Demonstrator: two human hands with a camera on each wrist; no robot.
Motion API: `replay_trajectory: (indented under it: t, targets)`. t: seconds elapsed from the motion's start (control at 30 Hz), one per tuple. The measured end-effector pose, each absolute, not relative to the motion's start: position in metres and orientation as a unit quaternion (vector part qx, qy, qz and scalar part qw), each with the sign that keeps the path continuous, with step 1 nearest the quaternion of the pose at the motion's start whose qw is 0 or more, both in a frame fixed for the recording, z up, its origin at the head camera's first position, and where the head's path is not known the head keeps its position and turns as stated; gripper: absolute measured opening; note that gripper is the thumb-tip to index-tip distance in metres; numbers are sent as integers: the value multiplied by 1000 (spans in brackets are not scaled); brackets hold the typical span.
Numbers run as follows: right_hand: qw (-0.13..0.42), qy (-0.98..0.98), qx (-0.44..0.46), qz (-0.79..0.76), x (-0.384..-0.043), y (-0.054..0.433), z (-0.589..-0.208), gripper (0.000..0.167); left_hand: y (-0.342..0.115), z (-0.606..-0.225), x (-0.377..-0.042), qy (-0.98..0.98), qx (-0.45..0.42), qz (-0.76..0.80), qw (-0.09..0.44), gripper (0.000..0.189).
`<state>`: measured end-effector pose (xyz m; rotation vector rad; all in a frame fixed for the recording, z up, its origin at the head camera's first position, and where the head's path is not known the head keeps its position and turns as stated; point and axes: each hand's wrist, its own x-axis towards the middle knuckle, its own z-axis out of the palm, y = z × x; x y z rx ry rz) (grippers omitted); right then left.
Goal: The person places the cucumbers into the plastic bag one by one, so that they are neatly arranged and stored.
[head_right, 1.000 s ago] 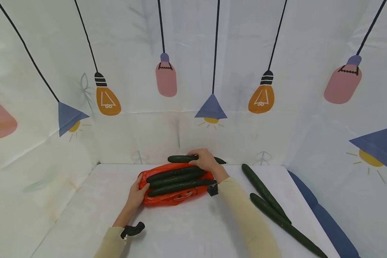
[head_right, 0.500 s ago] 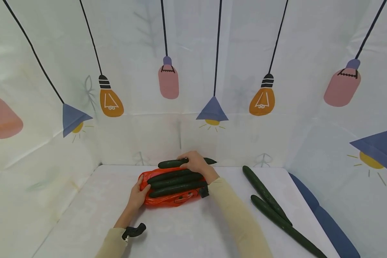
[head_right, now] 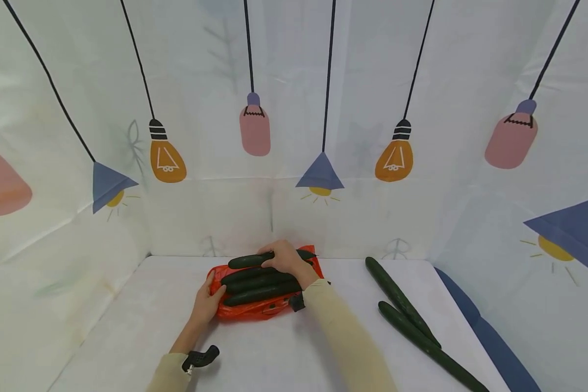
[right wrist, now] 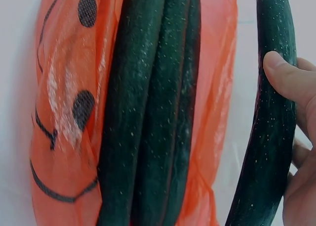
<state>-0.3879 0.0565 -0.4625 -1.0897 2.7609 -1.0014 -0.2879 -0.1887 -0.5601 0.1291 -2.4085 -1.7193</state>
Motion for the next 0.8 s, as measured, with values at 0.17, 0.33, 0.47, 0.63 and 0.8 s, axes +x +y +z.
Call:
replay_trajectory:
  t: [0.17, 0.33, 0.47, 0.63, 0.8]
  targets:
    - [9, 885, -343, -313, -382, 51, -470, 33, -190, -565, -285, -809, 44, -578, 92, 66]
    - [7, 890, -334, -310, -382, 48, -472, 34, -190, -565, -285, -807, 37, -582, 96, 66]
    - [7, 885, -343, -314, -384, 43, -472, 34, -193, -561, -287, -809, 42, -578, 97, 66]
    - [18, 882, -358, -307, -387, 37, -477, 34, -195, -559, -287, -809, 46, -577, 100, 66]
    - [34, 877, -343, -334, -385, 39, -482, 33, -191, -560, -286, -799, 20, -591, 106, 66]
